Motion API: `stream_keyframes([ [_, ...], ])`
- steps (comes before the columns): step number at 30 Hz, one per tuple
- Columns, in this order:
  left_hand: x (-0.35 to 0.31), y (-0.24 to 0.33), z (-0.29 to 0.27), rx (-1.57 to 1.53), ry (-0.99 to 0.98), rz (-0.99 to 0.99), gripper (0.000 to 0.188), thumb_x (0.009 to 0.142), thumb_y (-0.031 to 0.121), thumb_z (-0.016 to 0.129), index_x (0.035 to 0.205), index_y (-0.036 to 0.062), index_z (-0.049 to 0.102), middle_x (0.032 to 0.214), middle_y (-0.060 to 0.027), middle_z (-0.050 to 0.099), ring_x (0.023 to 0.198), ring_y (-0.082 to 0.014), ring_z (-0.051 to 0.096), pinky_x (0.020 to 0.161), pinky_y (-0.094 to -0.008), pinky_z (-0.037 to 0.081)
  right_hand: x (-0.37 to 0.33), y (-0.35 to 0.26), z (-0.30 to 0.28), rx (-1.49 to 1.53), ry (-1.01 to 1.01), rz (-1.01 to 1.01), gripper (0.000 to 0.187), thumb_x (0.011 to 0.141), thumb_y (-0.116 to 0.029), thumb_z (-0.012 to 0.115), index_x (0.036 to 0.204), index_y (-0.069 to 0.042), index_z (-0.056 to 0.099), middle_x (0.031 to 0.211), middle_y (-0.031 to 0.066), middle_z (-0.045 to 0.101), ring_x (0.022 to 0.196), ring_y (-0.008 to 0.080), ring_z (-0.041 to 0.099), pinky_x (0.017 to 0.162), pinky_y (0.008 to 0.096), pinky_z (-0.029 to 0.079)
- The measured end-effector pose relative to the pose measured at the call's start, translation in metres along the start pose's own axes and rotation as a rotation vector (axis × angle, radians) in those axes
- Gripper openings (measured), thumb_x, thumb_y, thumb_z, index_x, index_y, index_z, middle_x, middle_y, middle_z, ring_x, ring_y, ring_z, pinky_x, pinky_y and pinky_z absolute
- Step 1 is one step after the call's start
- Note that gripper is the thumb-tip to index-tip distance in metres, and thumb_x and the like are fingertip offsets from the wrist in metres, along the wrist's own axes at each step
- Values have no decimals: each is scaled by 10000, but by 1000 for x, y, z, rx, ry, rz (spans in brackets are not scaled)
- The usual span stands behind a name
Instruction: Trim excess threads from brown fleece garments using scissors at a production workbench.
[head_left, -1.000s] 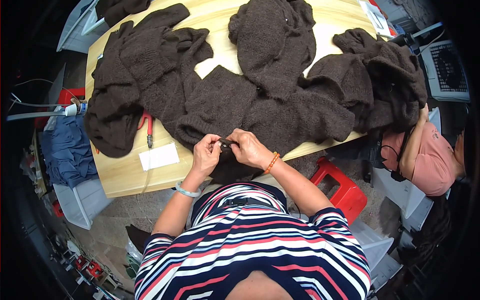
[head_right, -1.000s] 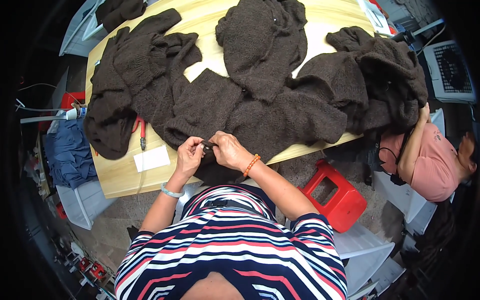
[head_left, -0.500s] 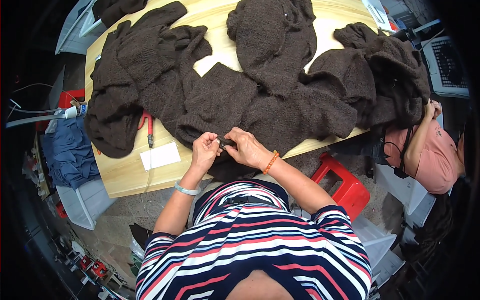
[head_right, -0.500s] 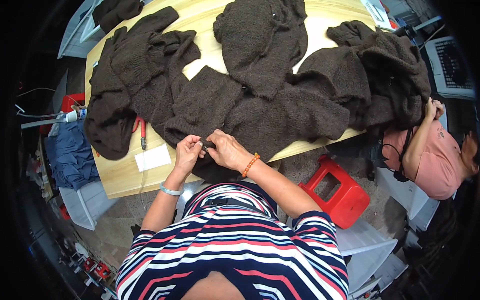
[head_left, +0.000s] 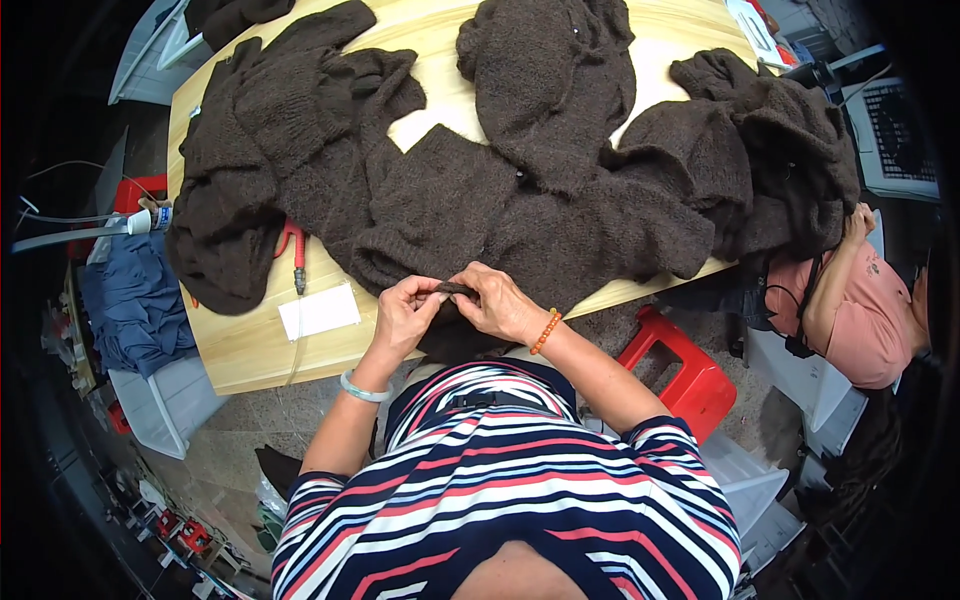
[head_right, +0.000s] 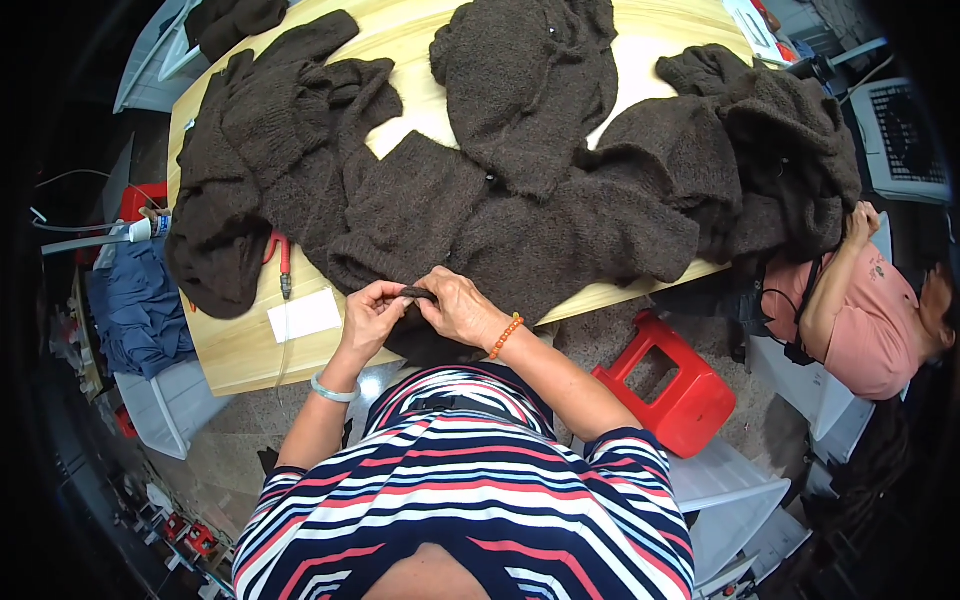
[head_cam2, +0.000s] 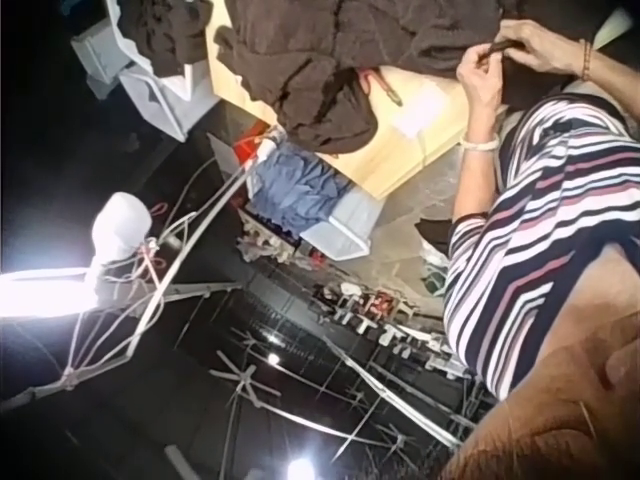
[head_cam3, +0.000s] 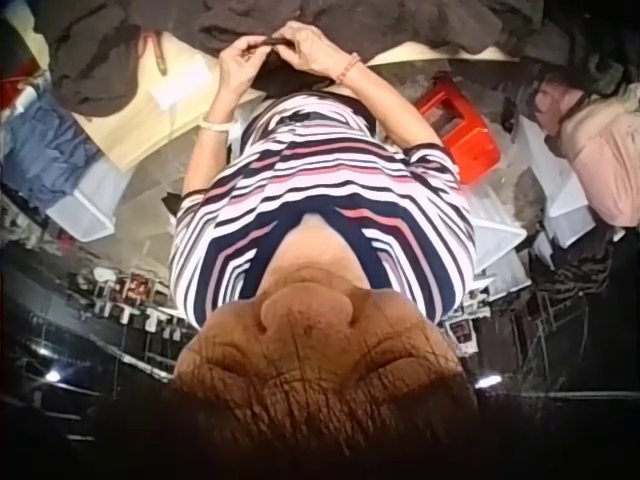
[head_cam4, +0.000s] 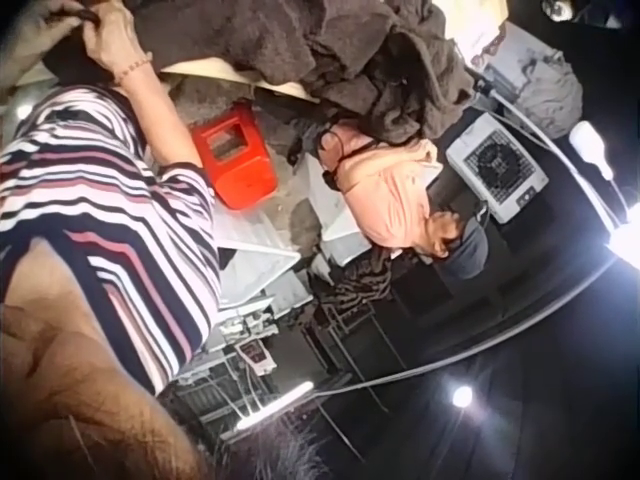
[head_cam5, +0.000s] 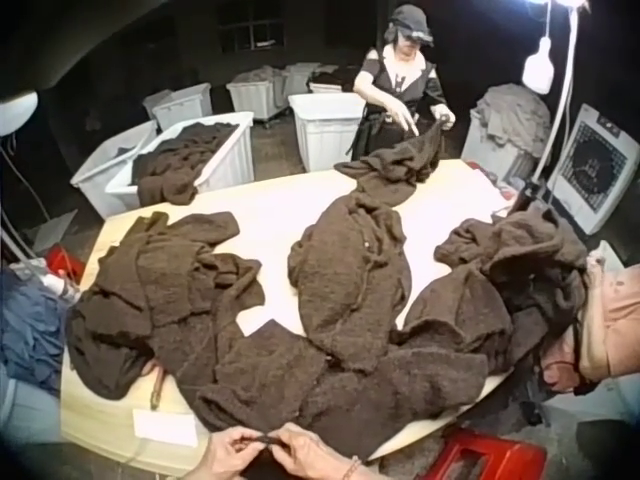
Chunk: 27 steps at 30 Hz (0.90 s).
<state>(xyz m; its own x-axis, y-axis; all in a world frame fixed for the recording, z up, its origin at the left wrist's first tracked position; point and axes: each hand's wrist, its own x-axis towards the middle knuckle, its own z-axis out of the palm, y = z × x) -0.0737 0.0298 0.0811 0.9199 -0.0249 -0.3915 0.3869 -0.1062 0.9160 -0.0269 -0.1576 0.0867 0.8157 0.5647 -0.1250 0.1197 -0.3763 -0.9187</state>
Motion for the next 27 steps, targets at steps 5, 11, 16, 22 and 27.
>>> stream_keyframes([
  [5,2,-2,-2,-31,-1,-28,81,867,-3,645,936,-41,665,764,14,631,658,-27,558,609,-171,465,1,3,-6,14,-82,21,215,821,-68,626,986,68,644,922,226,628,890,372,637,788,402,513],
  [11,2,-8,0,-55,-30,-60,56,874,-10,628,923,-26,650,750,30,611,642,-11,534,581,-162,439,-1,4,-8,124,-92,74,194,823,-59,627,961,76,651,888,233,642,833,351,654,745,385,511],
  [16,1,-9,7,-89,12,-26,59,891,1,604,948,7,618,798,35,593,677,-17,527,621,-162,435,2,5,-9,124,-66,70,205,813,-58,640,964,80,655,874,228,649,793,328,663,722,373,515],
  [22,7,-11,2,-140,-25,-21,74,891,-12,591,960,9,608,830,37,595,686,-13,524,632,-154,425,1,1,-5,205,-48,206,231,800,-61,646,983,78,664,880,219,654,787,311,665,720,362,519],
  [27,4,0,9,137,64,153,78,856,-46,589,921,-7,608,798,-6,589,634,-46,517,580,-191,419,-2,7,7,141,42,186,224,787,-31,618,980,66,674,898,221,652,821,333,660,739,369,520],
])
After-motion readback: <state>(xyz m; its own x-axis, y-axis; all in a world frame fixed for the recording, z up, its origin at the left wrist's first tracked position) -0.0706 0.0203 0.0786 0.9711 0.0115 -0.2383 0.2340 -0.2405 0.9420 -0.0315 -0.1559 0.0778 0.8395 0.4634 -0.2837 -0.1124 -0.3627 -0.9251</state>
